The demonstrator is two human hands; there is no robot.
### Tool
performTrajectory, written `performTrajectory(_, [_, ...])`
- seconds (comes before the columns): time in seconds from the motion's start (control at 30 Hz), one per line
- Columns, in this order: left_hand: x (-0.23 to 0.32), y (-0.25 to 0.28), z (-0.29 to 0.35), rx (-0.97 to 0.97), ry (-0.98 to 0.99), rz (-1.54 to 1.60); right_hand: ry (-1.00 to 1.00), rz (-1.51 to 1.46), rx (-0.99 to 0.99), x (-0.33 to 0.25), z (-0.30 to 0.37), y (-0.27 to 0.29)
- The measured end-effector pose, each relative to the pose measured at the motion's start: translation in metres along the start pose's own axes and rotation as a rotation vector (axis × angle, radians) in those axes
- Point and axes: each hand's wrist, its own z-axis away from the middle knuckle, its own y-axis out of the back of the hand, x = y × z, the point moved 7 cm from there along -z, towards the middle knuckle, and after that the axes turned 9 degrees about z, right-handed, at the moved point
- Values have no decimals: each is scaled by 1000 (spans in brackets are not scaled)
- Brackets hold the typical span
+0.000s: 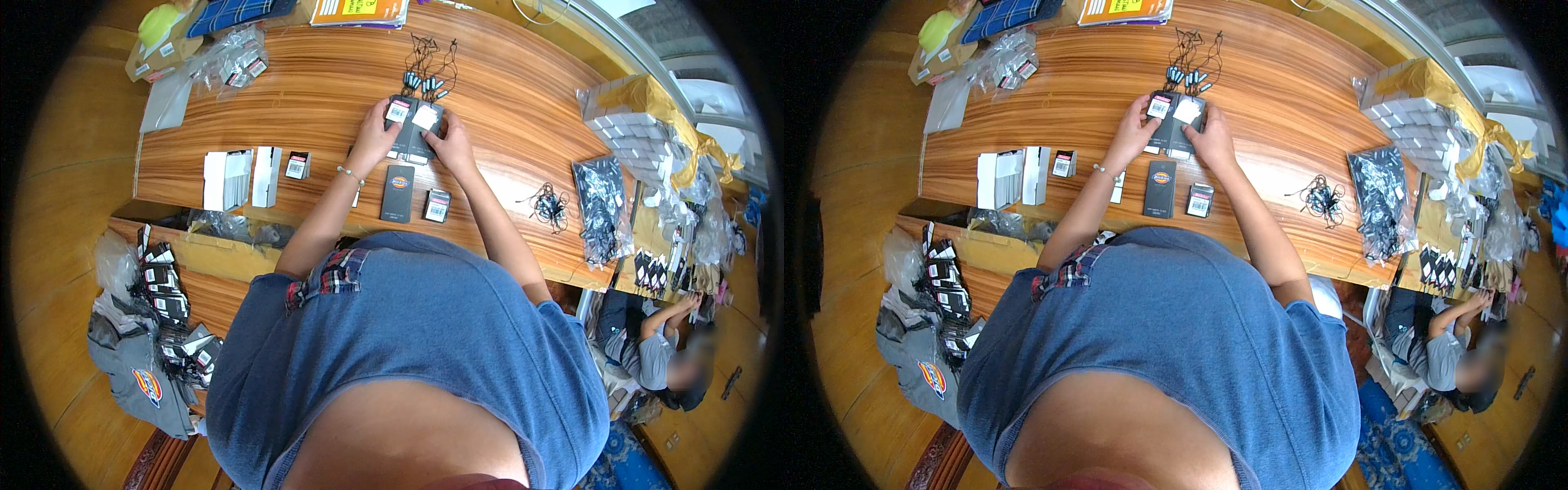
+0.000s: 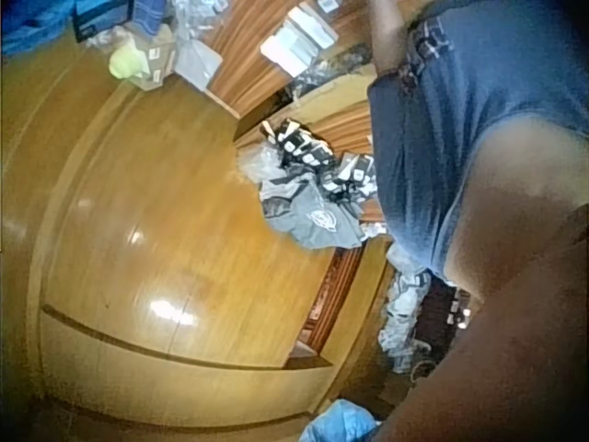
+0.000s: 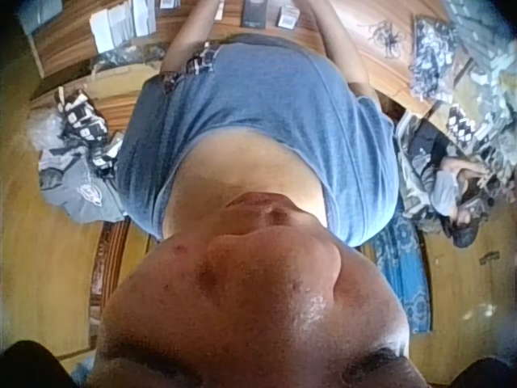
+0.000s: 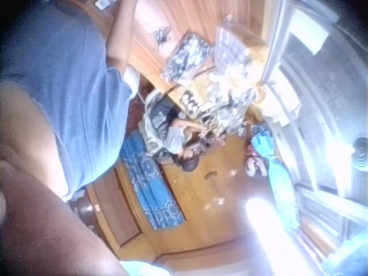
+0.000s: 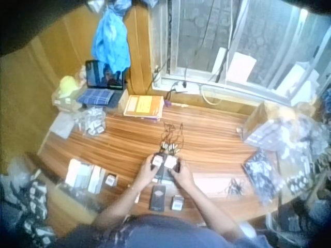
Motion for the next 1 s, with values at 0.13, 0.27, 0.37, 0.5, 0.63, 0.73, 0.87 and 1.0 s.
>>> performTrajectory(0.13, [21, 8, 12, 32, -25, -101, 11, -9, 89, -1, 13, 14])
performTrajectory(0.27, [57, 10, 49, -250, -155, -346, -24, -22, -5, 13, 48, 38])
performTrajectory(0.37, [46, -1, 84, -446, -175, -490, -10, -42, -78, 25, 73, 44])
performTrajectory(0.5, [46, -9, 103, -378, -267, -547, 56, 56, -2, 17, 68, 58])
performTrajectory(0.63, [56, -15, 109, -335, -312, -531, 271, 305, 259, 16, 5, 59])
performTrajectory(0.73, [65, -4, 116, -267, -304, -484, 326, 432, 354, 0, -30, 59])
performTrajectory(0.87, [61, 13, 133, -210, -268, -462, 292, 445, 327, -18, -80, 59])
performTrajectory(1.0, [60, 28, 150, -187, -188, -461, 362, 502, 242, -35, -122, 45])
